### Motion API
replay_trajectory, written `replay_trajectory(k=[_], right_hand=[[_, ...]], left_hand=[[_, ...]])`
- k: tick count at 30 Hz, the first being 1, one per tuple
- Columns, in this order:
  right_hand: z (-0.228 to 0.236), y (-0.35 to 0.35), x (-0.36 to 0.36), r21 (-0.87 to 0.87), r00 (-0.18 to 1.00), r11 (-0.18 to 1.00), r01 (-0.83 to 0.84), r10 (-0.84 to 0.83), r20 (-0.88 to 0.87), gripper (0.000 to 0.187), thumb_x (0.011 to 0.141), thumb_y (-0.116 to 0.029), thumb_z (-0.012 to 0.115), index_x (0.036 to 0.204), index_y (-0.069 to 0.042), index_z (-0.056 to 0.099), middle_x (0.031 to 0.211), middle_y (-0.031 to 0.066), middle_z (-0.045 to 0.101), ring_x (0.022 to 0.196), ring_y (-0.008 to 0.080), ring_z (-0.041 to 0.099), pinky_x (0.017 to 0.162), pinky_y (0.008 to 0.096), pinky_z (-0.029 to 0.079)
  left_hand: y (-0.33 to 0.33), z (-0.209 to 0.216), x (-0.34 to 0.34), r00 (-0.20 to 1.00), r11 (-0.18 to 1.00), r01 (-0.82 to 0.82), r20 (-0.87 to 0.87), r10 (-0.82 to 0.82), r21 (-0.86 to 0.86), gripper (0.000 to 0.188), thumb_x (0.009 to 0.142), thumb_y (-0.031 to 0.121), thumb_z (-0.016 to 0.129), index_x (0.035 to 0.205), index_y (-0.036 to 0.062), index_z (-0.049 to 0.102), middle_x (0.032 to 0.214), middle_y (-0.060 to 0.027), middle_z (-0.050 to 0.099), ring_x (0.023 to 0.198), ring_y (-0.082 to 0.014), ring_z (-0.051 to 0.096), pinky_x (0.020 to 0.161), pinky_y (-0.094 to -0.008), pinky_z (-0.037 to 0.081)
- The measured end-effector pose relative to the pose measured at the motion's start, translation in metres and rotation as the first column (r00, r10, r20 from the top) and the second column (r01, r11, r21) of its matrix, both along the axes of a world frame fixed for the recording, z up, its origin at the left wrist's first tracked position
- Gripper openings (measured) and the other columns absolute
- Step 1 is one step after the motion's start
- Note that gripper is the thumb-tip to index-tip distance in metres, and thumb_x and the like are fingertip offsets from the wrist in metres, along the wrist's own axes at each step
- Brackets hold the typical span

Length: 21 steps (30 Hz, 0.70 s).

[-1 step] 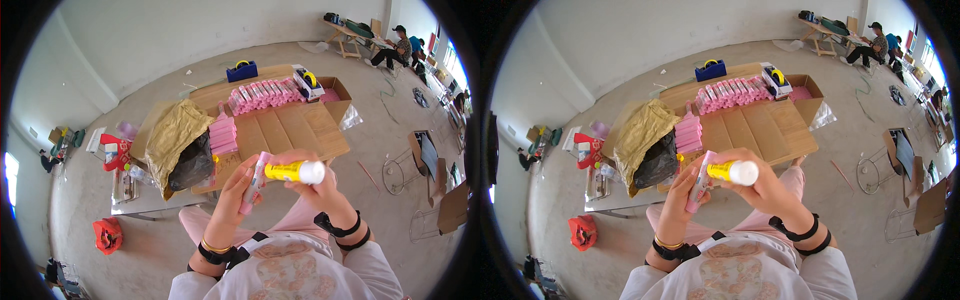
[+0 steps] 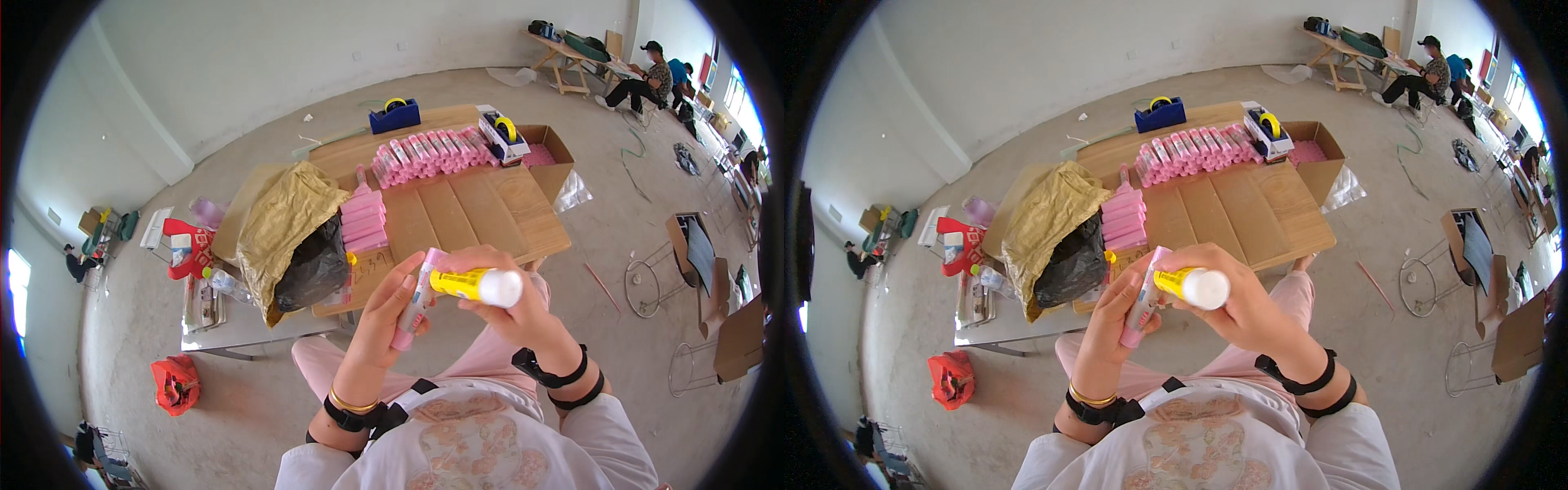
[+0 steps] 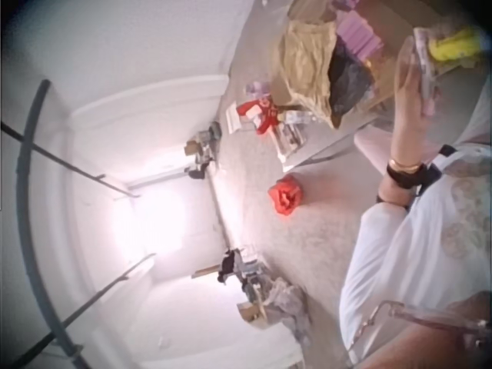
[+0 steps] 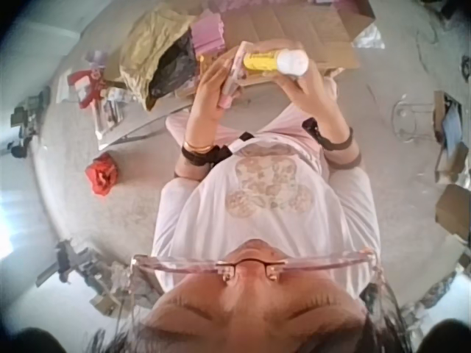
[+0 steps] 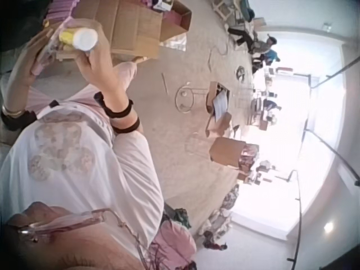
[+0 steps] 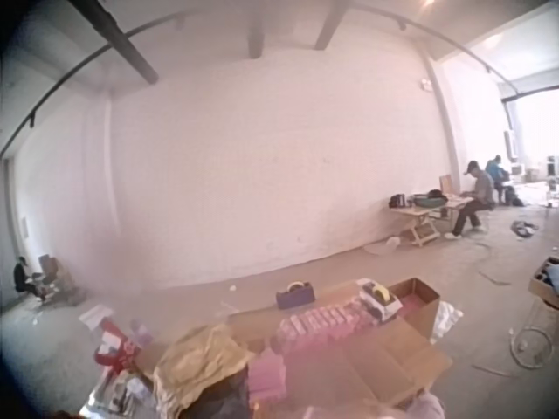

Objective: Applying labels to small pink plastic tubes using a glue stick.

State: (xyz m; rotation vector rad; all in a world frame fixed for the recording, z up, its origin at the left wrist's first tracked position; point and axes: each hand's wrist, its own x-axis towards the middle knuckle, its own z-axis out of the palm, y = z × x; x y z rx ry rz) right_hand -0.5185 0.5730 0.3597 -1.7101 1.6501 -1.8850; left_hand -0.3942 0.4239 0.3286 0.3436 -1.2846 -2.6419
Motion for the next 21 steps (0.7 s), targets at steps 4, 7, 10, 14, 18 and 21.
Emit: replay_trajectory(k=[4, 7, 10, 14, 18, 21], right_hand=[[0.002, -0.003, -0.003, 0.058, 0.962, 0.988, 0.141, -0.123, -0.243, 0.024, 0.086, -0.004, 0.056, 0.109, -0.004, 0.052, 0.108, 0.0101, 0.059, 0.099, 0.0202, 0.059, 0.087, 0.0336, 0.045], [0.003, -0.004, -0.006, 0.11, 0.991, 0.99, 0.084, -0.095, 0.097, 0.026, 0.085, -0.002, 0.056, 0.11, -0.003, 0.051, 0.106, 0.0103, 0.059, 0.1, 0.02, 0.058, 0.087, 0.0332, 0.044], [0.001, -0.004, -0.002, -0.088, 0.944, 0.983, 0.161, -0.127, 0.305, 0.025, 0.086, -0.005, 0.058, 0.109, -0.002, 0.051, 0.107, 0.0107, 0.059, 0.1, 0.0201, 0.058, 0.087, 0.0328, 0.044], [-0.005, 0.004, 0.016, -0.101, 0.922, 0.995, -0.015, 0.053, 0.382, 0.029, 0.085, -0.006, 0.061, 0.111, 0.0, 0.049, 0.109, 0.0122, 0.059, 0.103, 0.0208, 0.057, 0.088, 0.033, 0.045], [-0.012, 0.007, 0.029, -0.035, 0.965, 0.999, 0.04, -0.03, 0.26, 0.036, 0.08, -0.002, 0.067, 0.112, -0.001, 0.05, 0.11, 0.0122, 0.059, 0.104, 0.0198, 0.057, 0.089, 0.0313, 0.045], [-0.016, -0.001, 0.036, -0.077, 0.969, 0.996, 0.052, -0.031, 0.247, 0.038, 0.078, -0.002, 0.069, 0.111, -0.002, 0.051, 0.112, 0.0132, 0.058, 0.104, 0.022, 0.058, 0.088, 0.031, 0.045]], left_hand=[[0.002, -0.001, 0.0, 0.999, 0.997, 0.041, 0.006, -0.041, -0.066, 0.047, 0.096, 0.025, 0.044, 0.138, 0.0067, 0.031, 0.097, -0.0056, 0.057, 0.078, -0.0086, 0.053, 0.053, -0.0217, 0.046], [0.002, 0.002, 0.001, 0.998, 0.994, 0.058, 0.008, -0.058, -0.092, 0.047, 0.096, 0.025, 0.044, 0.138, 0.007, 0.031, 0.097, -0.0062, 0.058, 0.079, -0.0083, 0.053, 0.053, -0.0213, 0.046], [0.001, 0.003, 0.002, 0.997, 0.999, 0.041, -0.057, -0.042, -0.014, 0.048, 0.097, 0.025, 0.043, 0.138, 0.007, 0.029, 0.107, -0.0099, 0.057, 0.079, -0.0078, 0.052, 0.053, -0.0208, 0.046], [0.001, 0.002, -0.001, 0.997, 0.999, -0.052, -0.063, 0.051, -0.009, 0.047, 0.097, 0.025, 0.041, 0.139, 0.0077, 0.028, 0.118, -0.0153, 0.054, 0.079, -0.0077, 0.052, 0.054, -0.0206, 0.046], [0.004, 0.002, -0.005, 0.981, 0.993, -0.105, -0.16, 0.111, 0.045, 0.046, 0.097, 0.025, 0.038, 0.139, 0.0087, 0.028, 0.125, -0.0194, 0.05, 0.077, -0.0083, 0.054, 0.057, -0.0204, 0.047], [0.008, 0.006, -0.005, 0.972, 0.989, -0.146, -0.184, 0.147, 0.017, 0.046, 0.097, 0.024, 0.037, 0.139, 0.0097, 0.028, 0.125, -0.0199, 0.05, 0.079, -0.0094, 0.057, 0.059, -0.0202, 0.047]])
